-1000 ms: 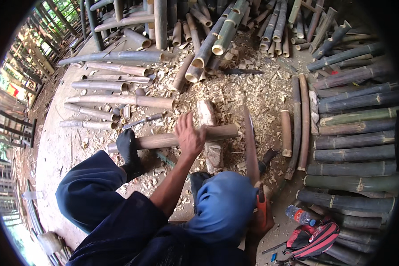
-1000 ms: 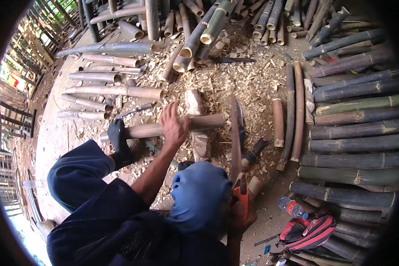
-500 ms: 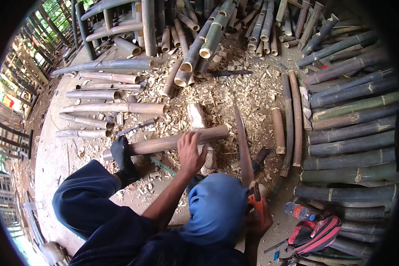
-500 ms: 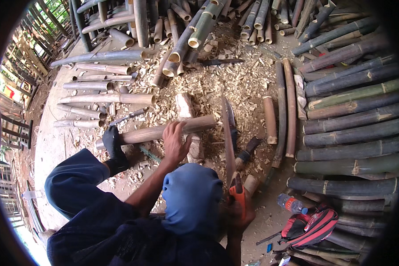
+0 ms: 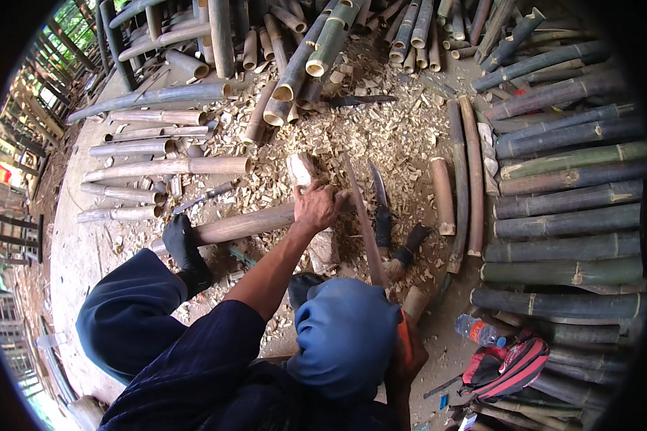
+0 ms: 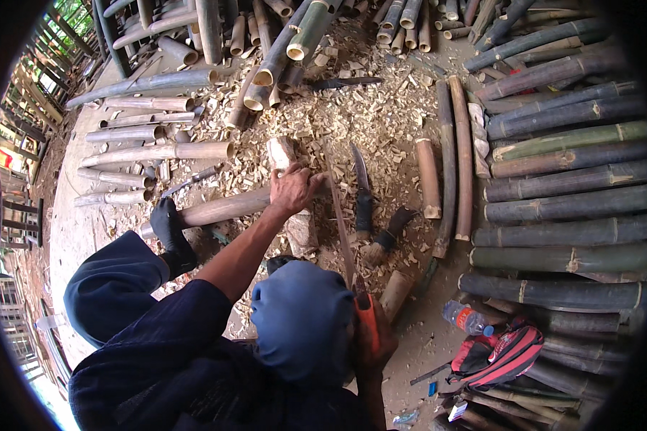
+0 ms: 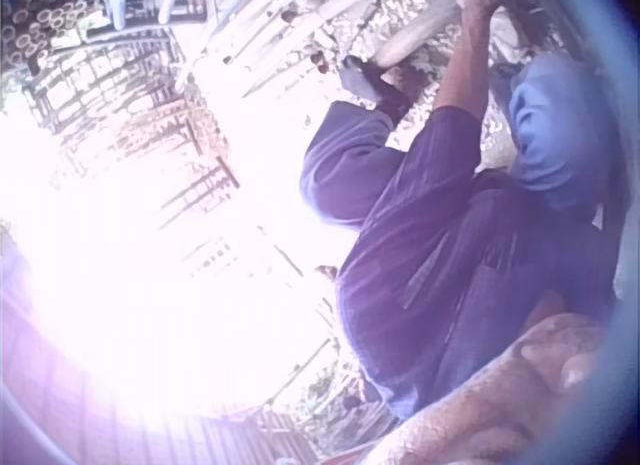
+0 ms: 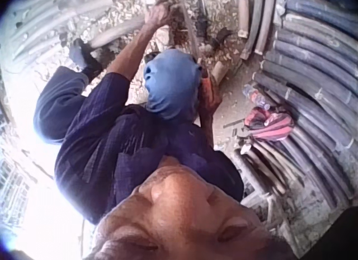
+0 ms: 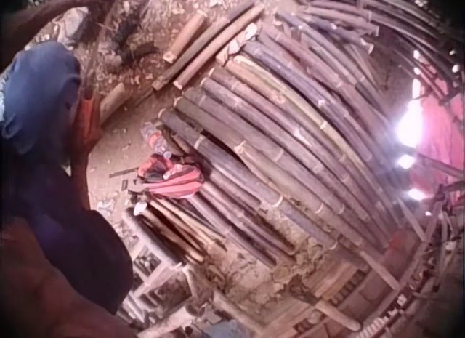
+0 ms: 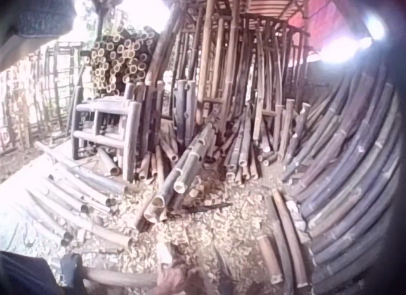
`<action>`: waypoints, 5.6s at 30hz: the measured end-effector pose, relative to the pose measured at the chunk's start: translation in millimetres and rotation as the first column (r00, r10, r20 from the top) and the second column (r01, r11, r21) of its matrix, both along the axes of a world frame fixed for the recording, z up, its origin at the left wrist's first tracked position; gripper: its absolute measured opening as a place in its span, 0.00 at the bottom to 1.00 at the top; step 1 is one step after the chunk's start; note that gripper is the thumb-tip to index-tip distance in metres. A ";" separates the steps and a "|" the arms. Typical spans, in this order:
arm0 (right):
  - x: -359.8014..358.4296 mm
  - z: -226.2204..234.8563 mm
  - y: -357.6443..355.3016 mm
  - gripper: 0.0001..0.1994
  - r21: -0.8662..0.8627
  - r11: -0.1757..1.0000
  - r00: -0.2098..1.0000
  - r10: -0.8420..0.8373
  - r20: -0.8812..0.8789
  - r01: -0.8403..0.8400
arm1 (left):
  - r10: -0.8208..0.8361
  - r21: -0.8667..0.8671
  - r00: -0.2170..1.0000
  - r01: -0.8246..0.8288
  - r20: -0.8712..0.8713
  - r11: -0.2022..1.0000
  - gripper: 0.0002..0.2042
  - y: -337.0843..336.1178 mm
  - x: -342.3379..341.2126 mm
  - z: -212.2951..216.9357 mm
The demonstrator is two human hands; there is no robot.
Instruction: The person saws through a bamboo pole using a hand saw and then uses a knife to scrape and clean the surface of the bamboo piece.
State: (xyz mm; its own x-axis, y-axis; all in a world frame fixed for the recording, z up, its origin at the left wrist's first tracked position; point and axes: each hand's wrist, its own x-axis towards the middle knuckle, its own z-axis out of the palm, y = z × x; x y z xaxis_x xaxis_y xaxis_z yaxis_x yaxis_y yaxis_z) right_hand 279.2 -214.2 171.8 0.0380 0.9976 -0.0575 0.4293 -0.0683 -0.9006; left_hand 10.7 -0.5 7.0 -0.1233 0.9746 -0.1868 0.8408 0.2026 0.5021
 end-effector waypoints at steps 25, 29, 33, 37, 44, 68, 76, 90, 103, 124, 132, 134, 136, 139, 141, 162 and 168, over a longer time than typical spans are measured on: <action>-62.4 -67.6 95.6 0.17 0.239 0.958 0.987 0.145 0.064 -0.156 | -0.062 -0.113 0.991 0.049 -0.118 0.992 0.21 10.0 4.9 -4.1; -73.2 -62.9 98.6 0.17 0.124 0.984 0.992 0.129 0.010 -0.130 | -0.031 -0.085 0.997 0.025 -0.068 0.996 0.21 3.8 1.9 7.0; -34.1 -29.0 14.0 0.16 0.197 0.971 0.988 0.120 0.096 -0.137 | -0.033 -0.100 0.995 0.023 -0.092 0.995 0.19 6.1 -5.9 6.4; -36.5 -69.2 50.5 0.16 0.274 0.950 0.975 0.094 0.199 -0.147 | -0.048 -0.092 0.993 0.038 -0.105 0.995 0.19 8.8 9.9 10.7; -37.3 -39.2 31.2 0.19 0.183 0.965 0.978 0.166 0.128 -0.188 | -0.029 -0.149 0.997 0.019 -0.067 0.989 0.18 6.7 -8.0 16.5; -56.5 -82.2 83.9 0.18 0.247 0.952 0.979 0.153 0.137 -0.183 | -0.057 -0.142 0.994 0.044 -0.094 0.989 0.22 6.3 -0.3 11.9; -18.9 -84.0 34.5 0.19 0.233 0.949 0.972 0.177 0.155 -0.210 | -0.063 -0.124 0.990 0.047 -0.127 0.991 0.24 9.9 8.7 6.4; -11.3 -116.2 32.1 0.22 0.042 0.990 0.990 0.133 0.055 -0.136 | -0.023 -0.027 0.993 0.020 -0.112 0.999 0.20 6.7 0.8 -7.2; 18.8 -2.0 16.0 0.28 0.297 0.952 0.992 -0.097 0.076 0.070 | -0.182 -0.026 0.983 0.181 -0.017 0.983 0.50 2.6 -32.7 -13.3; 52.5 -147.7 10.9 0.33 -0.153 0.945 0.757 0.324 0.567 -0.290 | -0.268 -0.149 0.951 0.246 -0.154 0.958 0.26 -132.1 -197.5 -7.2; 30.8 -151.9 35.2 0.34 -0.212 0.954 0.835 0.290 0.468 -0.213 | -0.200 0.161 0.838 0.321 -0.508 0.933 0.28 -38.0 -302.7 68.6; 26.4 -153.2 39.2 0.34 -0.216 0.953 0.844 0.291 0.450 -0.213 | -0.095 0.049 0.887 0.131 -0.451 0.990 0.32 -18.6 -356.0 57.7; 22.9 -153.6 42.1 0.34 -0.227 0.953 0.852 0.284 0.440 -0.200 | 0.025 0.123 0.909 0.029 -0.417 0.992 0.31 -12.1 -389.1 48.0; 14.7 -151.7 43.9 0.34 -0.260 0.948 0.866 0.282 0.413 -0.185 | 0.173 0.260 0.876 -0.057 -0.451 0.964 0.29 -31.9 -431.1 26.6; 8.1 -149.2 46.0 0.35 -0.278 0.947 0.875 0.268 0.404 -0.162 | 0.279 0.257 0.838 -0.173 -0.468 0.951 0.29 -33.7 -427.3 21.7; 182.5 -187.8 277.0 0.29 0.263 0.894 0.525 -0.429 0.735 0.362 | -0.559 0.801 -0.574 0.444 0.599 0.403 0.21 -41.6 -85.2 320.0; 242.5 -216.4 302.7 0.41 -0.077 0.920 0.608 -0.189 0.771 0.384 | -0.585 0.797 -0.541 0.389 0.604 0.463 0.20 -49.2 -94.8 320.7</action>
State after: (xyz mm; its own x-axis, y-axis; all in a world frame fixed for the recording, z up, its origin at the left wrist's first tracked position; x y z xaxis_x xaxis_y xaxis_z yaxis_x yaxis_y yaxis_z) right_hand 521.7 88.6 -44.5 0.4462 0.8910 -0.0843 0.8604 -0.4530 -0.2335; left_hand -84.2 -49.6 327.7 0.5853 0.3986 0.7060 -0.7502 -0.0641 0.6581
